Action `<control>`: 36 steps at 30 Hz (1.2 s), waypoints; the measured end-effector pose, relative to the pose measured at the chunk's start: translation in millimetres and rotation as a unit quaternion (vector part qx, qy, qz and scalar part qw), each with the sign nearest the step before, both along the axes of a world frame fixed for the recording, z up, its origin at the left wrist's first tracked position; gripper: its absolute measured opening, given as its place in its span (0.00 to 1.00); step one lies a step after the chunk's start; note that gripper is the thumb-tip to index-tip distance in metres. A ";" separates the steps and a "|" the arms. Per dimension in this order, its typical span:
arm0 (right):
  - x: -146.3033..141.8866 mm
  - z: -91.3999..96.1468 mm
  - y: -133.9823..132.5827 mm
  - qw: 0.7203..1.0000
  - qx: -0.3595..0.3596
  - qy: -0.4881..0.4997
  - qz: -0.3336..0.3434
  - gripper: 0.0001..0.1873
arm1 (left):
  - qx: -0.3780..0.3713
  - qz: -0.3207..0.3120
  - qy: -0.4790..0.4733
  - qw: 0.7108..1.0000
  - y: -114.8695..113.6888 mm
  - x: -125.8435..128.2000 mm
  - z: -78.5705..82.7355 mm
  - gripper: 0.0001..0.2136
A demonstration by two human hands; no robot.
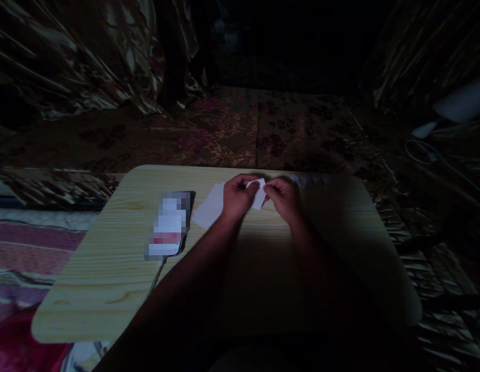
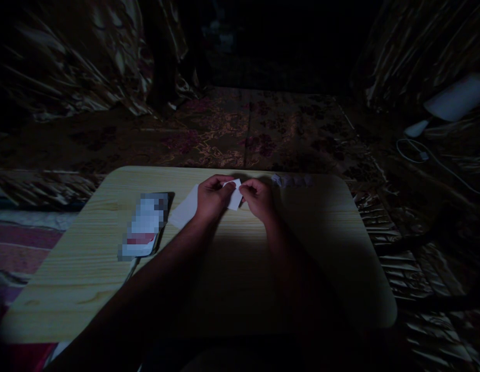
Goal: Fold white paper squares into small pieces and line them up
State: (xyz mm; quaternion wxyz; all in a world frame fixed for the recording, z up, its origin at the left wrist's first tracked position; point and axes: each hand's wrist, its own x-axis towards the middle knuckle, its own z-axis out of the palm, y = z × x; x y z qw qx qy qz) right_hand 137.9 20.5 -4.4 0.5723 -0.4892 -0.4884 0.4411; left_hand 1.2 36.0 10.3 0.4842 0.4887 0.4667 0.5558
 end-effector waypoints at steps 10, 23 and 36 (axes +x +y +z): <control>0.8 0.6 0.7 0.998 0.007 -0.002 -0.055 0.08 | 0.002 -0.008 -0.030 1.000 2.2 0.4 -5.0 0.06; -0.6 -1.8 2.2 0.999 0.012 0.011 -0.051 0.09 | 0.037 -0.047 0.002 0.998 0.9 -0.9 -5.8 0.05; -0.4 0.2 1.1 0.998 0.003 0.033 -0.048 0.11 | 0.022 -0.016 -0.007 1.000 0.2 0.4 -2.7 0.05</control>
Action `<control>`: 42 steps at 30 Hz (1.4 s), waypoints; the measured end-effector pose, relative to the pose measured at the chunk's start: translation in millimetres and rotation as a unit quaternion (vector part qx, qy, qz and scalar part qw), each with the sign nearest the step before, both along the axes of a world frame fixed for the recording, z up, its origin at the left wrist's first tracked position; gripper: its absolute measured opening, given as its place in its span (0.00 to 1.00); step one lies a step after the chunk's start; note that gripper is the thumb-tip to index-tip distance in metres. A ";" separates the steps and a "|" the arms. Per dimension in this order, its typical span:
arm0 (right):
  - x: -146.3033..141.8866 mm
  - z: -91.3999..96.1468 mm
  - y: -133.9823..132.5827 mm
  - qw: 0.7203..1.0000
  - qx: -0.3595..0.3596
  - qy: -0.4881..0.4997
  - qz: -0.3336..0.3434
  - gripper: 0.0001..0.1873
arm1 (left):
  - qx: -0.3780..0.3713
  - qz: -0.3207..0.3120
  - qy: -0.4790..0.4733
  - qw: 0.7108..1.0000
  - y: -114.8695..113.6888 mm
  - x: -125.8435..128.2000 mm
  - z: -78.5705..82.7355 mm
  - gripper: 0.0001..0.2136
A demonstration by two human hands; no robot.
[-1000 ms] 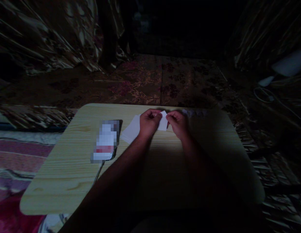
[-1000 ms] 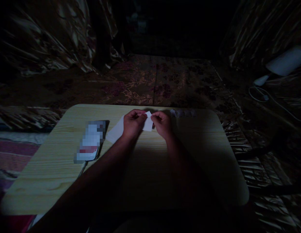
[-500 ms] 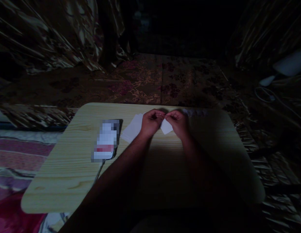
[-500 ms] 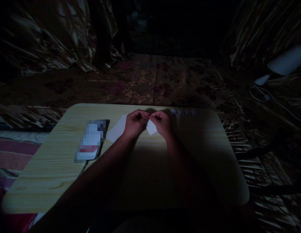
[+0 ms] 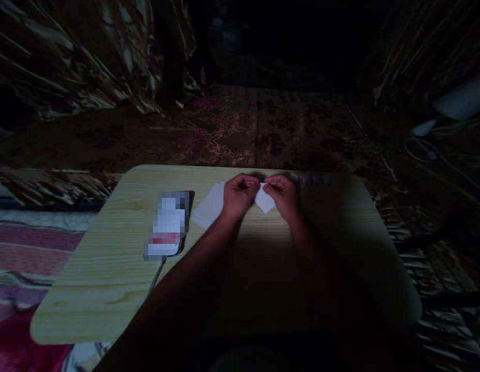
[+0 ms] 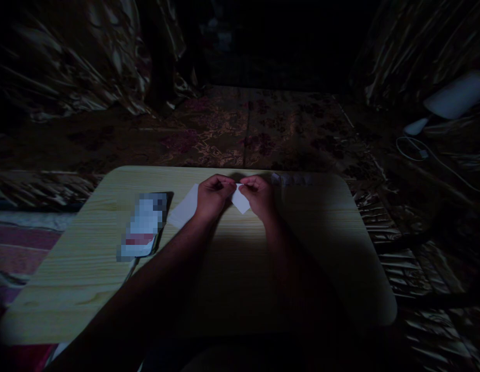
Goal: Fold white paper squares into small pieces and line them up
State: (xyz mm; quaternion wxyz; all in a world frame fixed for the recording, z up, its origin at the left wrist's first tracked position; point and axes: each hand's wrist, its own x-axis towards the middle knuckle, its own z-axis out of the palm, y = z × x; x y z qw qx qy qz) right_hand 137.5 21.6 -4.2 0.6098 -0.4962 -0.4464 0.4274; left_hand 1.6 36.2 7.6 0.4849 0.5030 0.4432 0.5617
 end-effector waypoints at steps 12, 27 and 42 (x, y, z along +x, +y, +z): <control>-0.8 1.5 -0.6 1.000 0.006 -0.014 0.009 0.11 | 0.007 0.001 0.013 1.000 -1.1 0.4 0.2 0.05; 0.5 2.7 -0.8 1.000 -0.006 -0.021 0.002 0.10 | 0.007 0.012 0.020 1.000 0.0 1.1 -1.1 0.05; -1.2 3.0 -0.4 1.000 0.002 0.001 -0.009 0.07 | 0.009 0.007 0.022 1.000 -2.1 2.4 1.2 0.05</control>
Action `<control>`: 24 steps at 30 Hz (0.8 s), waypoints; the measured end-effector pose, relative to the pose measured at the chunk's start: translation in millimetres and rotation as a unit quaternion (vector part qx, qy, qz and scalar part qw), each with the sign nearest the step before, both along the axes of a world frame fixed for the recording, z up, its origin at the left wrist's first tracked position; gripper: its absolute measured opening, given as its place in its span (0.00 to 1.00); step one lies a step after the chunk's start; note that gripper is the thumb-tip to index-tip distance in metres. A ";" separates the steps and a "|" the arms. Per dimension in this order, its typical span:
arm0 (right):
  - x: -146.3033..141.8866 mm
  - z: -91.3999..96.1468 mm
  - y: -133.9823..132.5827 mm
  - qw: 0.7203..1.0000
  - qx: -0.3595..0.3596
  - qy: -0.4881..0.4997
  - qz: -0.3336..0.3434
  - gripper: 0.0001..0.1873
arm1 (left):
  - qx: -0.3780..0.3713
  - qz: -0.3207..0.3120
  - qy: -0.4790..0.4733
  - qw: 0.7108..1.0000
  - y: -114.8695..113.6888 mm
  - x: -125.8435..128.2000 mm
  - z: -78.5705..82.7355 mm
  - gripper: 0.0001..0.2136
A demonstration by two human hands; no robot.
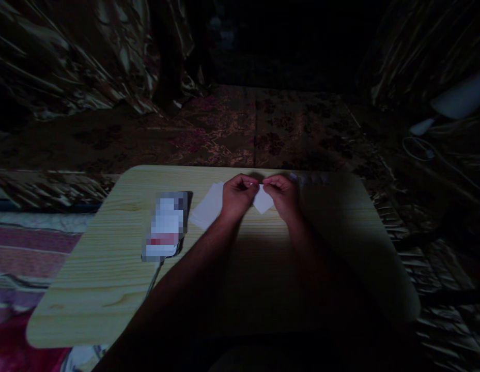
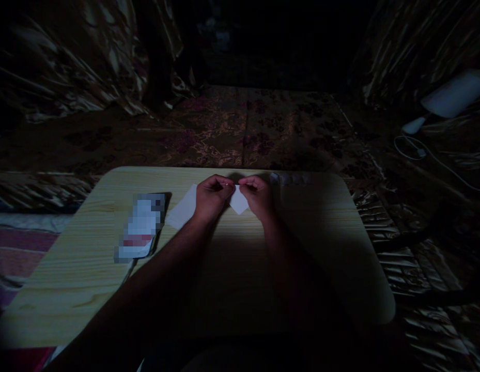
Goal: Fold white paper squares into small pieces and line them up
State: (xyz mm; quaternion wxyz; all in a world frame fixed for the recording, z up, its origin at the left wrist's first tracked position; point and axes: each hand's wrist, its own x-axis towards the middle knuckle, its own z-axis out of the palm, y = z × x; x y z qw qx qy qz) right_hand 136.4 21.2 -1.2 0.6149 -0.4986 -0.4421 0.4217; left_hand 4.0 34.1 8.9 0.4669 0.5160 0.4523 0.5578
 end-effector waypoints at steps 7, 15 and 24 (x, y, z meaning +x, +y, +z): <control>1.1 -1.4 0.4 1.000 0.000 -0.019 0.001 0.05 | -0.001 -0.008 0.006 1.000 0.7 -0.8 -2.1 0.06; 0.1 0.5 -1.0 1.000 0.001 -0.013 0.006 0.05 | 0.003 -0.024 0.016 1.000 -0.6 -0.4 -1.3 0.05; 1.8 -0.6 -0.4 1.000 -0.006 -0.009 0.000 0.08 | -0.008 -0.015 0.007 1.000 1.1 -1.1 -1.5 0.05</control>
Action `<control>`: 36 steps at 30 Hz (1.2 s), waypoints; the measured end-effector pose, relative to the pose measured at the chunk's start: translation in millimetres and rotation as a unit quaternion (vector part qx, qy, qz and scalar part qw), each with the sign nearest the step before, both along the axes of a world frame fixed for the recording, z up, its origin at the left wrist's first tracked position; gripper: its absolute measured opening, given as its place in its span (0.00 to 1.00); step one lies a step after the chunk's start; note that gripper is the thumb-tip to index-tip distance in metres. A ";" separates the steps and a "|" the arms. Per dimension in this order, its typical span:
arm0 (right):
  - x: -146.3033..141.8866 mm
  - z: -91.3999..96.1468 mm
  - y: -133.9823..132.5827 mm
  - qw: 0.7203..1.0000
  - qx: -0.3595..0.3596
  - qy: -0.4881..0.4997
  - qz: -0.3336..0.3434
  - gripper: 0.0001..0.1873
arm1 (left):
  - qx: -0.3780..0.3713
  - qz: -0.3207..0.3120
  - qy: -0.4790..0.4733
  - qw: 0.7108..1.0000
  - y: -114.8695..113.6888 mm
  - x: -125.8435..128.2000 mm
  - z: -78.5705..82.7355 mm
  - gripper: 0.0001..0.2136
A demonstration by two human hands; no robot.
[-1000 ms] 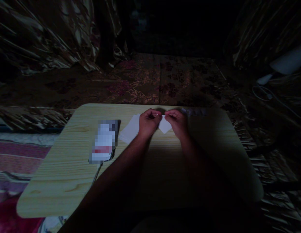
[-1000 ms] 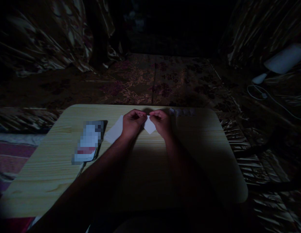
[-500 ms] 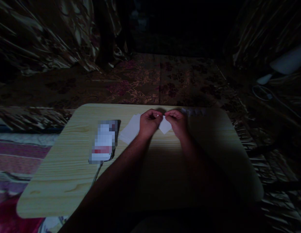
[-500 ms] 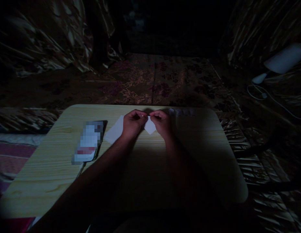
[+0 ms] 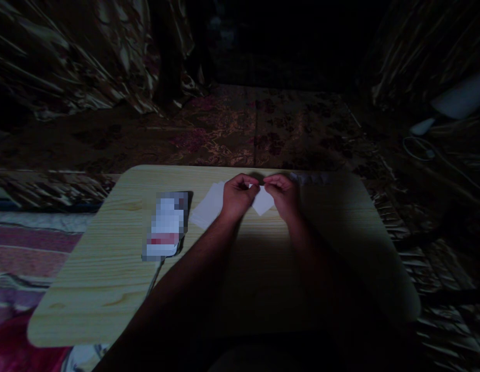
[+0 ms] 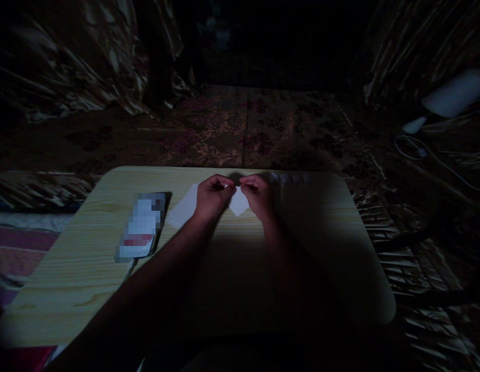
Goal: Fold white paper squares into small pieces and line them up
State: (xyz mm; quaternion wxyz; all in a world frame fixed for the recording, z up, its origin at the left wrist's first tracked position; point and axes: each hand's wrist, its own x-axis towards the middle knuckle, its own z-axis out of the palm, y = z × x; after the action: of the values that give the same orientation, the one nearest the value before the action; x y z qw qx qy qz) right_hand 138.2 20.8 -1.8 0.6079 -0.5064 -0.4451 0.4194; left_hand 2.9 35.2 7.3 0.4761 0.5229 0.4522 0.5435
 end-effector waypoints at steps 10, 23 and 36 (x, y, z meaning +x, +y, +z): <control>-1.0 2.1 -0.8 1.000 -0.003 -0.012 -0.006 0.08 | 0.000 0.005 0.002 1.000 0.7 -0.2 -1.2 0.05; -0.6 3.6 -2.4 1.000 0.007 0.005 0.014 0.09 | 0.007 0.002 0.017 1.000 -0.4 -0.1 0.0 0.05; -1.2 -0.8 1.4 1.000 0.013 -0.005 -0.008 0.08 | 0.006 -0.026 -0.013 1.000 -1.8 1.8 0.9 0.11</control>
State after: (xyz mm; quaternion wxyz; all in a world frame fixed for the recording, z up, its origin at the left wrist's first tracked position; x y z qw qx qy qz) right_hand 136.9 22.1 -2.6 0.6161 -0.5039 -0.4492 0.4058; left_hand 4.7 33.4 8.2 0.4932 0.5302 0.4287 0.5402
